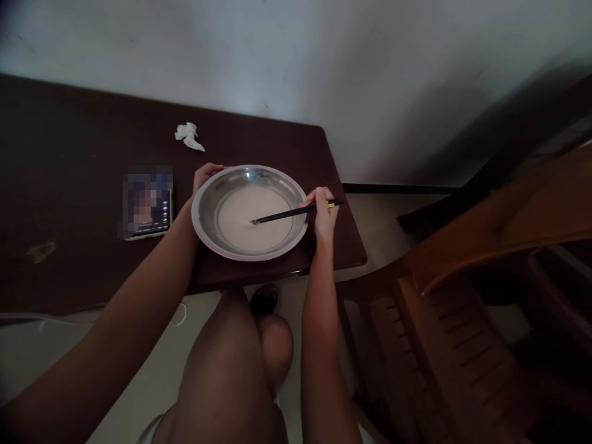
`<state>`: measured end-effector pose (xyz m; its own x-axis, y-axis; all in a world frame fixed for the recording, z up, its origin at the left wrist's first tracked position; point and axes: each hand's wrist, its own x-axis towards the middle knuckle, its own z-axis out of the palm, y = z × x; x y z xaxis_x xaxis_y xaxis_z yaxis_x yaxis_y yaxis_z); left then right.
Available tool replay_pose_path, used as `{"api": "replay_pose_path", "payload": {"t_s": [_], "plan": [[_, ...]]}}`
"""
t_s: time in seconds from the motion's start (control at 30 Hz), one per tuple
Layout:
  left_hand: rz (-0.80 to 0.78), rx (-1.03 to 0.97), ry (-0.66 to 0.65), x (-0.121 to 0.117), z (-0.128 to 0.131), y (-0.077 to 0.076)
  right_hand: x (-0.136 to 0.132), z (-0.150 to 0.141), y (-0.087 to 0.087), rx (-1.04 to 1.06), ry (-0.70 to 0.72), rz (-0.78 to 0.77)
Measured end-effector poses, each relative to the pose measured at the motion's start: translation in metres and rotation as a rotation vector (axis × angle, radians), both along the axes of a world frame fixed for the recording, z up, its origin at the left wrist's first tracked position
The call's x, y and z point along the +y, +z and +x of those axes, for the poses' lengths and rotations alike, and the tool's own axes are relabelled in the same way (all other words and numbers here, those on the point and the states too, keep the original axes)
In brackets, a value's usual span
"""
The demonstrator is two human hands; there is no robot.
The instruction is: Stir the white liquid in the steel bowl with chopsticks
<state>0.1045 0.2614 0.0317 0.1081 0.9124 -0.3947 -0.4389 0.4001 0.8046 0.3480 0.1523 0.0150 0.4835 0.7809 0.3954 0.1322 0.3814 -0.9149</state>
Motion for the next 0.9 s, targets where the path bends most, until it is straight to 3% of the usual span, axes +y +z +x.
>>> {"api": "replay_pose_path", "payload": {"t_s": [0.1,0.27,0.43,0.63,0.8,0.9], "plan": [[-0.001,-0.016,-0.011,0.0,-0.0005,0.0,-0.0013,-0.0022,0.0022,-0.065,0.056,-0.032],[-0.001,-0.009,-0.005,-0.0022,0.0005,0.0031,0.0011,0.0004,-0.0002,0.044,-0.1,0.019],[0.023,-0.007,-0.022,-0.0061,0.0014,0.0068,-0.0011,-0.0006,-0.0001,-0.051,0.058,-0.031],[0.011,0.028,-0.017,0.0007,-0.0003,0.0015,0.0013,0.0021,-0.0019,-0.03,-0.103,0.016],[0.03,0.028,-0.04,-0.0001,-0.0009,0.0013,-0.003,-0.0009,0.0014,-0.091,0.067,-0.022],[0.014,0.01,-0.026,-0.0046,0.0008,0.0059,-0.0023,-0.0015,0.0026,-0.062,-0.02,0.003]]}}
